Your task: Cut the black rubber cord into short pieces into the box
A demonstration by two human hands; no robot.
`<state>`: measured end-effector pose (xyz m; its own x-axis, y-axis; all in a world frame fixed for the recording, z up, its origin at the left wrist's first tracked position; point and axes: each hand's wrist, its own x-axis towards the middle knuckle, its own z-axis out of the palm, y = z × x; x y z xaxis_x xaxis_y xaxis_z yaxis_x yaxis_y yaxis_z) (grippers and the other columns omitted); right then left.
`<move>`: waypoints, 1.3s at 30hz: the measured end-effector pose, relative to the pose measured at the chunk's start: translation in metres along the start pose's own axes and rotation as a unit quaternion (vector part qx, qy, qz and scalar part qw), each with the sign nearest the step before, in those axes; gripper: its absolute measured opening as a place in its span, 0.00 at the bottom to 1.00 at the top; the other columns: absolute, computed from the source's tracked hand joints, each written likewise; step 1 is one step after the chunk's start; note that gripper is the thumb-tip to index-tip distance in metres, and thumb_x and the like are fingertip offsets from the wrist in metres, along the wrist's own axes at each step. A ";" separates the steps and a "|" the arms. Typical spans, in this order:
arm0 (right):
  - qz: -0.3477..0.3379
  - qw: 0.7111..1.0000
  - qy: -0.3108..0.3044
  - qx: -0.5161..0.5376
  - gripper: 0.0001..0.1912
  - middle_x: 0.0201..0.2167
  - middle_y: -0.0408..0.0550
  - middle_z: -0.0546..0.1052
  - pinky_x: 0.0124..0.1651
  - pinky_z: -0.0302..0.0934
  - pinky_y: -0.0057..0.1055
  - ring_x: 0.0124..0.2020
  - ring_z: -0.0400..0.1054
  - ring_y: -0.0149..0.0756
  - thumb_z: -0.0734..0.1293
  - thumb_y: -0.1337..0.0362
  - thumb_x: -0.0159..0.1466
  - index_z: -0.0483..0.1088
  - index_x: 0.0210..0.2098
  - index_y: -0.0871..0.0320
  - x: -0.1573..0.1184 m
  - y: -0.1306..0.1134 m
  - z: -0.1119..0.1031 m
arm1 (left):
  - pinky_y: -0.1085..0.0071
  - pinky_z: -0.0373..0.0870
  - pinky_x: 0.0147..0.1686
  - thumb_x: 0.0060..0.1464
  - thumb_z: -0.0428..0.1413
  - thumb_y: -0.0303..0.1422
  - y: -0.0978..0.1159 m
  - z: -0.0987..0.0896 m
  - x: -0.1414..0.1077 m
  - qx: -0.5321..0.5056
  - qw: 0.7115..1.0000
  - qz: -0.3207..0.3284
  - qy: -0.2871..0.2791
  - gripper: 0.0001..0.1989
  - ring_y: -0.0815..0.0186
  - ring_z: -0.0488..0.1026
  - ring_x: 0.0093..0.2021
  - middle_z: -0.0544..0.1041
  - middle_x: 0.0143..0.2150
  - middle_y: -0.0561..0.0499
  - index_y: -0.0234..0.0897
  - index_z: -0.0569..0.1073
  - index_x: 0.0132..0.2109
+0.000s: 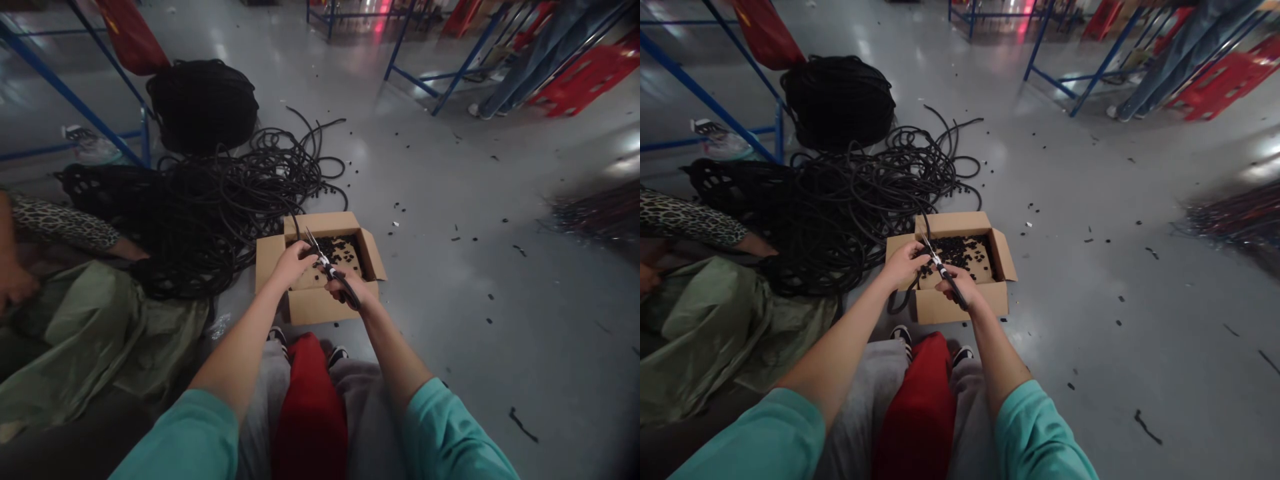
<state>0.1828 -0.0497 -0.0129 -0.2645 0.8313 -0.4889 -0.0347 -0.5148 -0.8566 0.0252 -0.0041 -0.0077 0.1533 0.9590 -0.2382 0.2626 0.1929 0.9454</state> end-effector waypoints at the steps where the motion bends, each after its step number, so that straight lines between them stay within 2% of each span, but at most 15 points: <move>1: -0.003 1.000 0.002 -0.003 0.28 0.12 0.33 0.61 0.16 0.44 0.24 0.12 0.52 0.24 0.64 0.67 0.39 0.66 0.42 0.63 -0.001 -0.001 0.000 | 0.78 0.57 0.19 0.42 0.55 0.33 -0.001 0.001 0.000 0.010 1.000 0.008 0.007 0.09 0.76 0.61 0.19 0.68 0.24 0.56 0.34 0.66 0.32; 7: -0.032 0.998 -0.044 -0.008 0.29 0.18 0.36 0.64 0.23 0.48 0.24 0.19 0.55 0.25 0.65 0.67 0.40 0.64 0.44 0.60 -0.004 -0.005 0.000 | 0.77 0.57 0.18 0.46 0.51 0.32 0.000 0.005 -0.001 -0.018 1.000 -0.011 -0.022 0.05 0.76 0.62 0.16 0.67 0.20 0.57 0.34 0.66 0.29; 12: -0.054 0.997 -0.019 -0.044 0.29 0.21 0.38 0.64 0.26 0.49 0.25 0.23 0.55 0.26 0.66 0.65 0.40 0.64 0.44 0.59 -0.002 -0.004 0.000 | 0.78 0.53 0.13 0.49 0.49 0.31 0.004 0.009 -0.004 -0.051 0.997 -0.037 -0.052 0.08 0.78 0.57 0.12 0.63 0.18 0.58 0.33 0.64 0.25; 17: -0.047 0.997 -0.012 -0.058 0.29 0.17 0.35 0.60 0.23 0.46 0.24 0.20 0.52 0.25 0.66 0.65 0.40 0.65 0.44 0.60 -0.001 -0.004 -0.001 | 0.79 0.51 0.12 0.50 0.49 0.31 0.007 0.013 -0.006 -0.071 0.996 -0.045 -0.043 0.09 0.79 0.57 0.11 0.63 0.18 0.58 0.34 0.62 0.24; 22: -0.033 0.997 0.029 -0.070 0.28 0.16 0.34 0.60 0.20 0.45 0.24 0.17 0.51 0.23 0.64 0.67 0.40 0.67 0.43 0.60 0.000 -0.003 0.001 | 0.78 0.51 0.11 0.51 0.47 0.29 0.008 0.014 -0.006 -0.058 0.996 -0.061 -0.025 0.09 0.79 0.56 0.11 0.62 0.17 0.59 0.34 0.61 0.24; 28: -0.015 0.995 0.049 -0.085 0.28 0.14 0.33 0.60 0.18 0.43 0.23 0.14 0.50 0.22 0.64 0.68 0.40 0.69 0.43 0.61 -0.002 -0.006 0.002 | 0.78 0.52 0.12 0.51 0.46 0.29 0.005 0.012 -0.003 -0.036 0.997 -0.062 -0.017 0.09 0.78 0.56 0.11 0.63 0.17 0.58 0.34 0.62 0.24; 39: 0.037 0.998 0.042 -0.009 0.29 0.08 0.32 0.58 0.14 0.42 0.22 0.10 0.50 0.24 0.64 0.68 0.38 0.67 0.42 0.63 -0.001 -0.004 0.001 | 0.78 0.54 0.14 0.50 0.47 0.31 -0.007 0.007 0.003 -0.035 0.998 -0.036 -0.023 0.08 0.78 0.58 0.12 0.64 0.18 0.58 0.34 0.63 0.25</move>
<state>0.1821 -0.0490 -0.0088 -0.1836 0.8063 -0.5622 -0.0001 -0.5720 -0.8203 0.0302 -0.0045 -0.0166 0.1800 0.9323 -0.3138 0.2075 0.2758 0.9386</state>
